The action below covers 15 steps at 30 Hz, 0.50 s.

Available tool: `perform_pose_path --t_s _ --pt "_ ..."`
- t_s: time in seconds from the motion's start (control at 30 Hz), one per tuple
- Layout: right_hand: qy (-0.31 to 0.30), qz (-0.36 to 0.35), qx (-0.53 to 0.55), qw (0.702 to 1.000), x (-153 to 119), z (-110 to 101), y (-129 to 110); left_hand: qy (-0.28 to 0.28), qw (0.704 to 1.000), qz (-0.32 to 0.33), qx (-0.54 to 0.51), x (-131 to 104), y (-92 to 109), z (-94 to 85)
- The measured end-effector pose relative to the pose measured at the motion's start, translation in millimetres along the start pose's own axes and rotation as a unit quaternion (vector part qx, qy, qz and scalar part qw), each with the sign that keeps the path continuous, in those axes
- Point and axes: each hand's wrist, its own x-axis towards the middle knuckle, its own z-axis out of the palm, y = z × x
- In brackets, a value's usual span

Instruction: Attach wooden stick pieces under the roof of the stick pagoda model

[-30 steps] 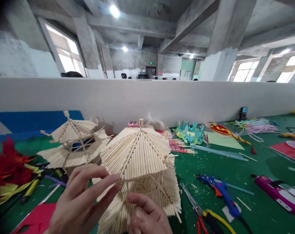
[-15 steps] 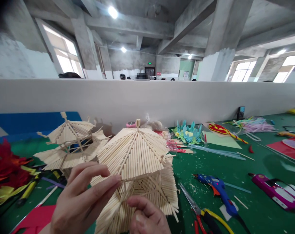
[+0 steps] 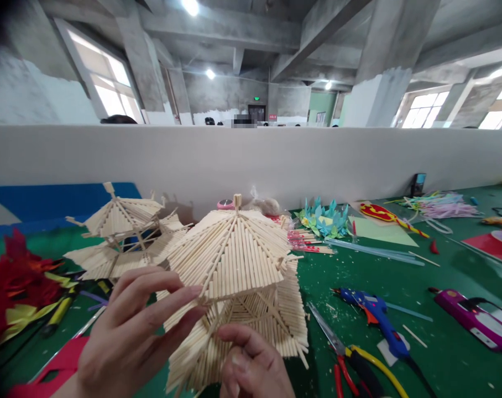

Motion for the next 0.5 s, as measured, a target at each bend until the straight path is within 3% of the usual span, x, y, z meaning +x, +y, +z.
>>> perform_pose_path --t_s 0.27,0.5 --pt "-0.041 -0.011 0.036 0.998 6 12 -5 -0.001 1.000 0.005 0.011 -4 -1 -0.4" --pt "-0.031 -0.030 0.030 0.999 8 16 -9 -0.004 1.000 0.003 0.020 0 -2 2.8"
